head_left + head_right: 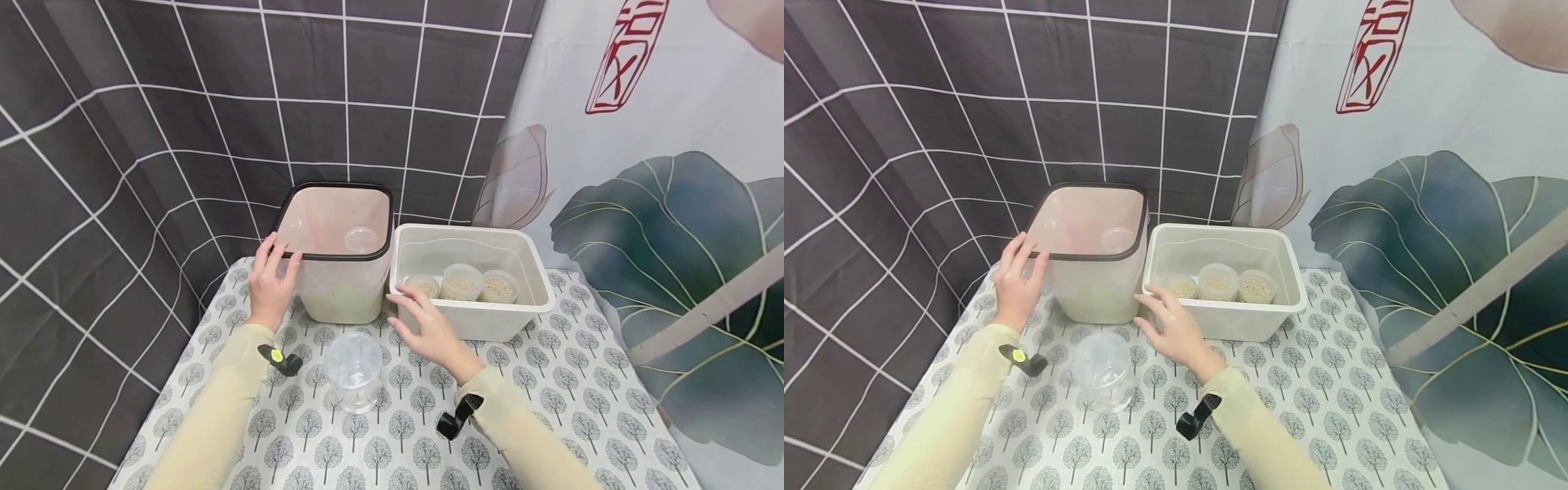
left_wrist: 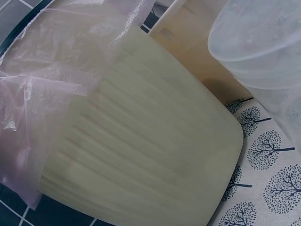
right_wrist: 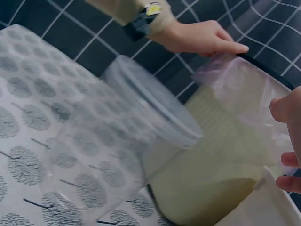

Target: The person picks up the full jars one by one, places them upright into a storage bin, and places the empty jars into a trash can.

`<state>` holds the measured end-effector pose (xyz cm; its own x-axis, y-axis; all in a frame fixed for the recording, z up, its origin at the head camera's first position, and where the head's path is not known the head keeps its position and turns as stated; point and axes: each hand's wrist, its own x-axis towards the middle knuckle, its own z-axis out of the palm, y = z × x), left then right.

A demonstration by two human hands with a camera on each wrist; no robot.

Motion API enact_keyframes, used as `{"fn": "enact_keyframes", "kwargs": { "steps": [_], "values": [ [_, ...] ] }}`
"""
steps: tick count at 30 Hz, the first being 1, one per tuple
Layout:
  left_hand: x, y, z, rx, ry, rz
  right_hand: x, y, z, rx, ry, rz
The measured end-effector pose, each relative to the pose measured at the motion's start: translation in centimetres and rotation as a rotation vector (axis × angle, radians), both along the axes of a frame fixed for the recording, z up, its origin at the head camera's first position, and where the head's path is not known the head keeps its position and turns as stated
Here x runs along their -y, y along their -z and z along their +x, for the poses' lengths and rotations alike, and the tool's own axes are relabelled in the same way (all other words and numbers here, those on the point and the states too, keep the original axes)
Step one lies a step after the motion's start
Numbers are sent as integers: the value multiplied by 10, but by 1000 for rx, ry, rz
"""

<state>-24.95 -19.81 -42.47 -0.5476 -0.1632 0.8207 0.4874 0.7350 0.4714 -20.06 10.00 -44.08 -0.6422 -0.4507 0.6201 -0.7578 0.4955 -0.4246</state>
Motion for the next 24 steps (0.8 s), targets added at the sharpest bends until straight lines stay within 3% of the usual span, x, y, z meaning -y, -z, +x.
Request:
{"fn": "enact_keyframes", "kwargs": {
  "steps": [10, 24],
  "values": [
    [2, 1, -1, -15, 2, 3, 13, 15, 15, -8, -61, 16],
    [2, -1, 1, 14, 12, 5, 26, 32, 35, 112, -87, 38]
  ]
}}
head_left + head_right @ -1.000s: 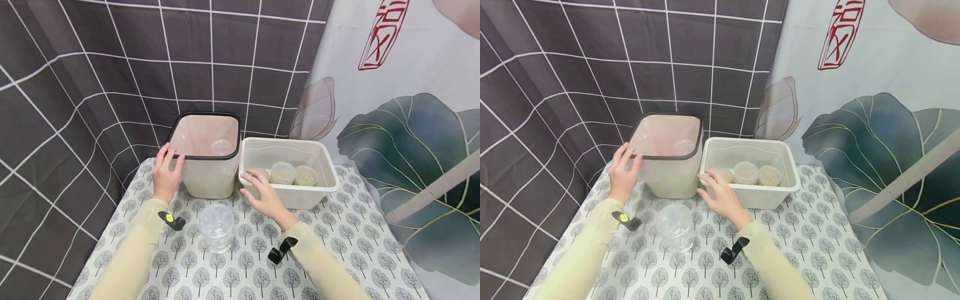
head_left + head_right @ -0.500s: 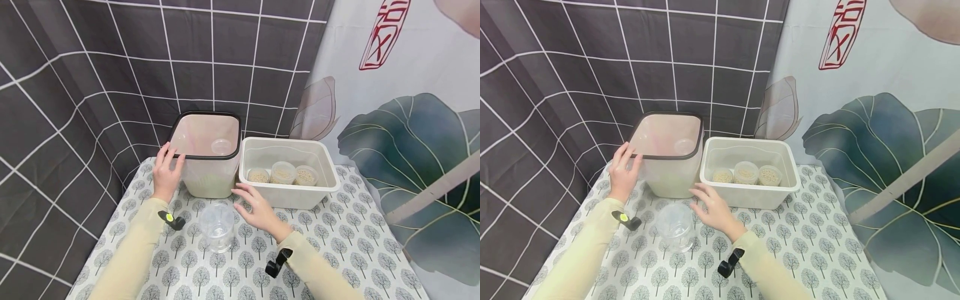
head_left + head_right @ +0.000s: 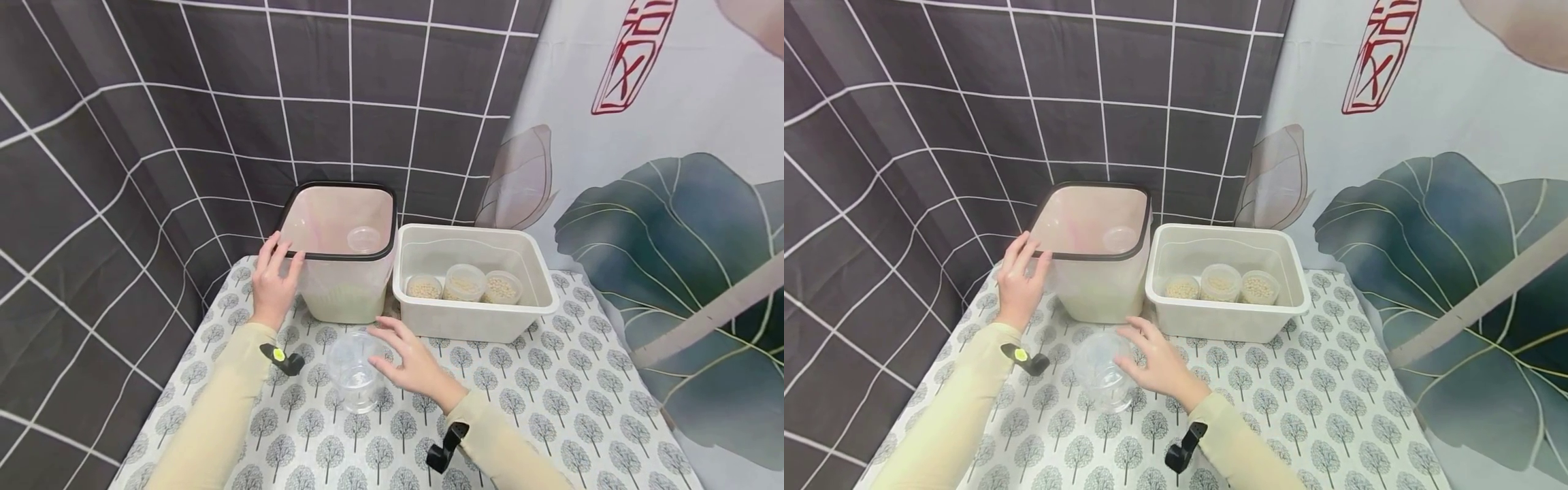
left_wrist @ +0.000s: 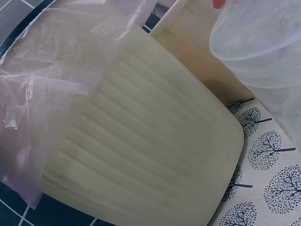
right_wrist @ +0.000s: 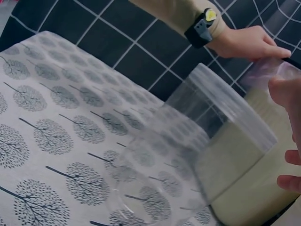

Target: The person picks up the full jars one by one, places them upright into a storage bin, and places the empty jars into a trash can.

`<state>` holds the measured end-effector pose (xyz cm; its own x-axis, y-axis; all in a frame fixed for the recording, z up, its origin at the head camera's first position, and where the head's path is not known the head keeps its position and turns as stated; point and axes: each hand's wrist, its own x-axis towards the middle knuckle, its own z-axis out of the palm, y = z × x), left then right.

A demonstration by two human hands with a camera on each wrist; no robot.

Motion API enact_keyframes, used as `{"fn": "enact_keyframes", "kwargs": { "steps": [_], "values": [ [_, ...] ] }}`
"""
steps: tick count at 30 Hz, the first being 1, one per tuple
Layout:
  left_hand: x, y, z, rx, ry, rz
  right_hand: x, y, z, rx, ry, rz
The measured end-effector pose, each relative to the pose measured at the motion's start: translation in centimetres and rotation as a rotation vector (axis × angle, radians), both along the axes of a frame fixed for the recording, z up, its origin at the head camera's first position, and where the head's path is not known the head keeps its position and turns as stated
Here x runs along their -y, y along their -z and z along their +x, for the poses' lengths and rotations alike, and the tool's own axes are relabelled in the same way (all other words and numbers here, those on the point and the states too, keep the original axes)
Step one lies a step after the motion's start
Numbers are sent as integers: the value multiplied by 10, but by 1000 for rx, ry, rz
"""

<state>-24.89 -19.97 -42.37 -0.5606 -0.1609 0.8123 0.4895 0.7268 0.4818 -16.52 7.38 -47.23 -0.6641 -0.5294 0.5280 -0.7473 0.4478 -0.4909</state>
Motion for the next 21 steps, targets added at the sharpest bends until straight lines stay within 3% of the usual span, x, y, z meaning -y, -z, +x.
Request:
{"fn": "enact_keyframes", "kwargs": {
  "steps": [13, 21],
  "values": [
    [-1, 2, 0, -21, 9, 15, 0, 24, 15, 229, 8, 21],
    [-1, 0, 0, -28, 15, 22, 7, 42, 21, 322, -89, -61]
  ]
}}
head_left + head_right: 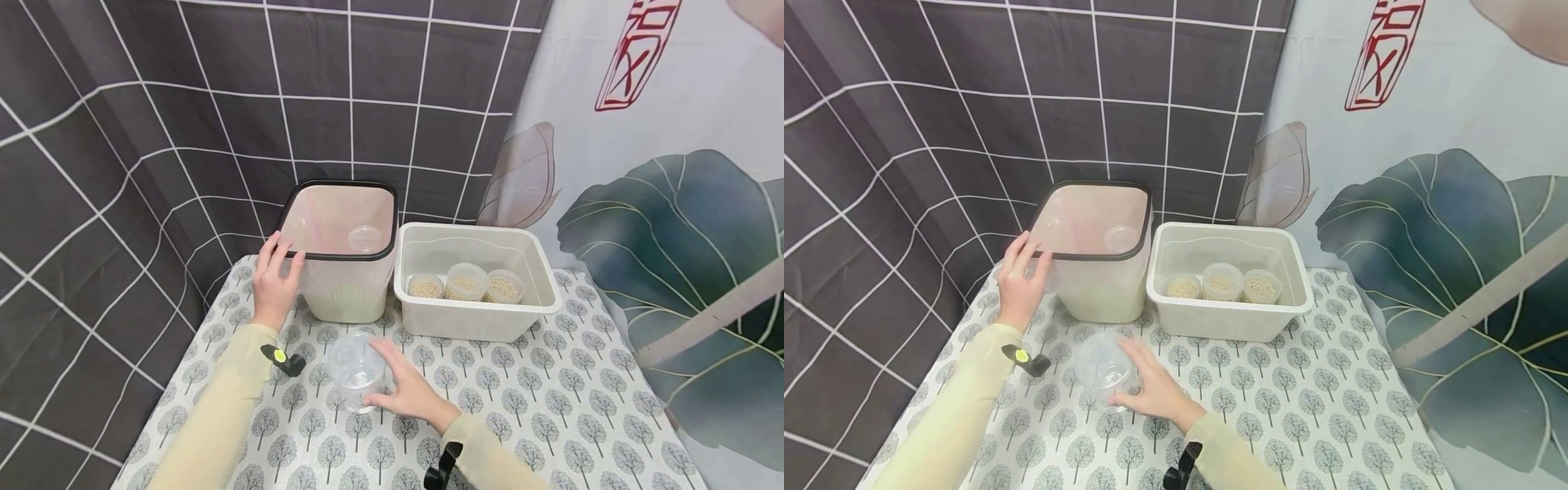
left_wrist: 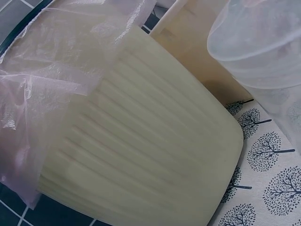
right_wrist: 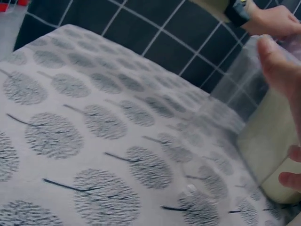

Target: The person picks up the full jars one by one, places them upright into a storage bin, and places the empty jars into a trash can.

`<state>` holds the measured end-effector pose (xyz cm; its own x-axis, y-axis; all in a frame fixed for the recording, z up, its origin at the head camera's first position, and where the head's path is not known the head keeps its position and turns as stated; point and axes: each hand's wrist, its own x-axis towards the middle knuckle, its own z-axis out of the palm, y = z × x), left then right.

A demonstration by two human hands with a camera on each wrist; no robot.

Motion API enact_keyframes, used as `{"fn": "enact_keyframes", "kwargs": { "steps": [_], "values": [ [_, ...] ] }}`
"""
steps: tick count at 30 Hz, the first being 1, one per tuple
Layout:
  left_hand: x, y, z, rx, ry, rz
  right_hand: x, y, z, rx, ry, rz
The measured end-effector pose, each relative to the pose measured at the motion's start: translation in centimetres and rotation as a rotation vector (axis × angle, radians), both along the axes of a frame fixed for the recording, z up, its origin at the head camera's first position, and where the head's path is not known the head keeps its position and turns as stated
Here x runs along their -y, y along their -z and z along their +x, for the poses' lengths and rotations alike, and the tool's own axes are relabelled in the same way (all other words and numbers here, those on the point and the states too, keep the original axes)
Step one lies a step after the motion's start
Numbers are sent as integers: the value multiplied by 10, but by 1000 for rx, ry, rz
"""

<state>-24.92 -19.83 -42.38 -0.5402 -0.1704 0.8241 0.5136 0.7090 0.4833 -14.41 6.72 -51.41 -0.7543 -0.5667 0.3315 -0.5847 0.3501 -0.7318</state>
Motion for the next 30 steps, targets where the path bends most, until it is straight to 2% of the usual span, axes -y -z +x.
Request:
{"fn": "enact_keyframes", "kwargs": {
  "steps": [4, 9, 20, 24, 30],
  "values": [
    [-1, 0, 1, 9, -2, 2, 5, 8, 1, 28, -12, -47],
    [-2, 1, 1, 8, -3, -1, 9, 13, 2, 28, 20, -78],
    [-1, 0, 0, -2, -4, 2, 11, 13, 6, 59, 67, -62],
    [-1, 0, 1, 8, -3, 7, 10, 12, 8, 80, 66, -68],
    [-2, 1, 2, 5, -2, 9, 8, 9, 10, 65, 52, -96]
  ]
}}
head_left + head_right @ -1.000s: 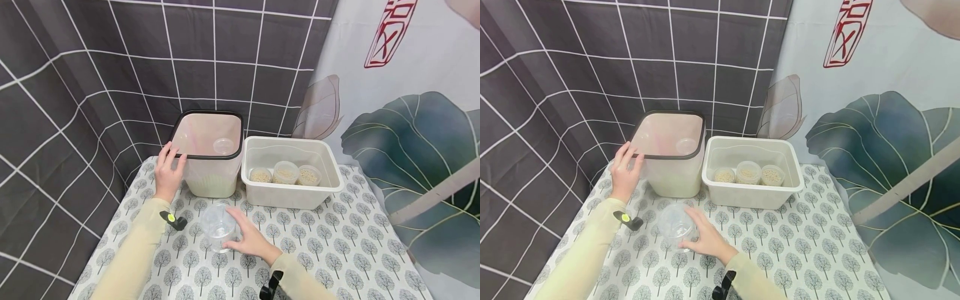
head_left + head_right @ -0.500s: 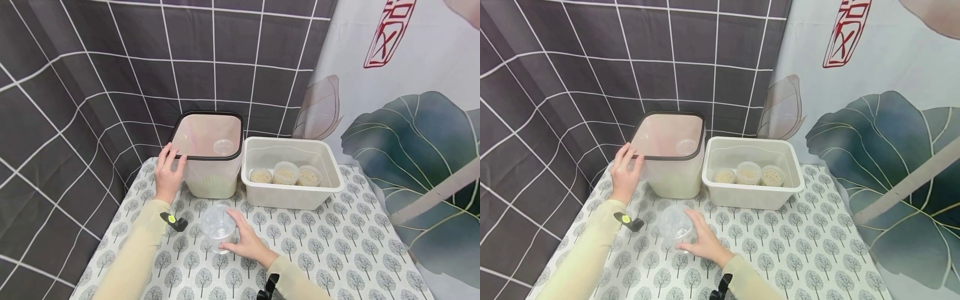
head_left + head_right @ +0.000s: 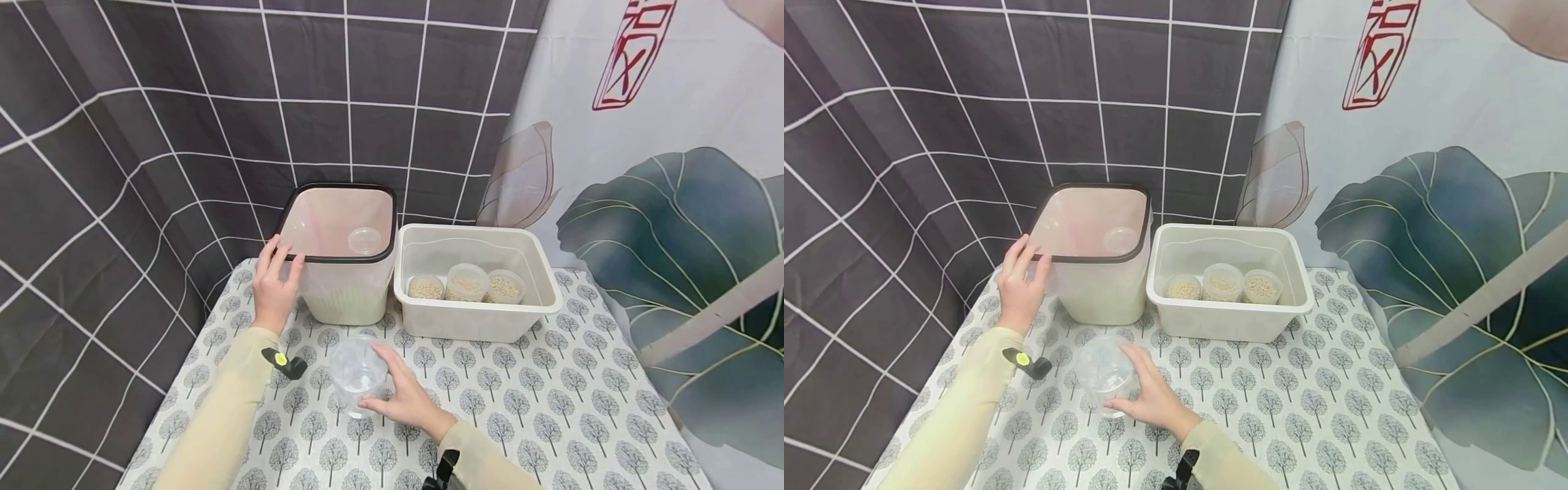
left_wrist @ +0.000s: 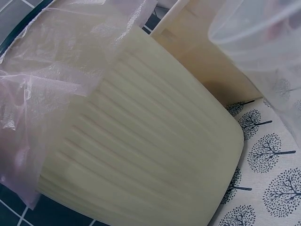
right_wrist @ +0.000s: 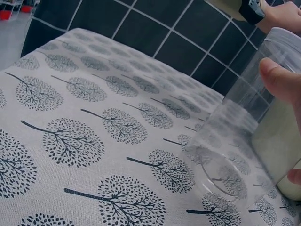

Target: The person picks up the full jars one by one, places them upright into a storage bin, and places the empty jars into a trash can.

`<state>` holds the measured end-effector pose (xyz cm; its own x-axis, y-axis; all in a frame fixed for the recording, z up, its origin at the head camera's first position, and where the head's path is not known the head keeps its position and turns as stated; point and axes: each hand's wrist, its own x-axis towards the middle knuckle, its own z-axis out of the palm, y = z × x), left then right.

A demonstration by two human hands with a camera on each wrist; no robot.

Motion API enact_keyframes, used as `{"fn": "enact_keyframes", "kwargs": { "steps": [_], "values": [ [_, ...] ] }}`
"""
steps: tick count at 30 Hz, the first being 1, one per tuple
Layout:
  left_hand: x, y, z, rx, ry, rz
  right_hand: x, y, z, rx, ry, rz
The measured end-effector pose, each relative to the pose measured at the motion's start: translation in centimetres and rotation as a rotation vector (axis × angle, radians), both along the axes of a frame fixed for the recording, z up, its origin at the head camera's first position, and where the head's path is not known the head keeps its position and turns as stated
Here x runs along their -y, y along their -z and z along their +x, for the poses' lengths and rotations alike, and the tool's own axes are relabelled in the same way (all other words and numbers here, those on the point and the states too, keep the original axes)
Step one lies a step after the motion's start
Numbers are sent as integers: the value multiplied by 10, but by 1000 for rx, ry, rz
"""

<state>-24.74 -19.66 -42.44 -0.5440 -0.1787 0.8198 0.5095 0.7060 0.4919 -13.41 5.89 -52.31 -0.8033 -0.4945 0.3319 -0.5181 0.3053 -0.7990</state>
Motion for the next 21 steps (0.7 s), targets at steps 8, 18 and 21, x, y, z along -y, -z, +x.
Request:
{"fn": "enact_keyframes", "kwargs": {
  "steps": [8, 18, 21],
  "values": [
    [0, 1, 0, 5, -5, 5, -1, -2, 0, -21, -1, -46],
    [0, -1, 0, -1, -4, 6, -2, -4, -1, -132, 9, -115],
    [-1, -2, 1, -4, 2, 5, -2, -6, -1, -179, 30, -130]
  ]
}}
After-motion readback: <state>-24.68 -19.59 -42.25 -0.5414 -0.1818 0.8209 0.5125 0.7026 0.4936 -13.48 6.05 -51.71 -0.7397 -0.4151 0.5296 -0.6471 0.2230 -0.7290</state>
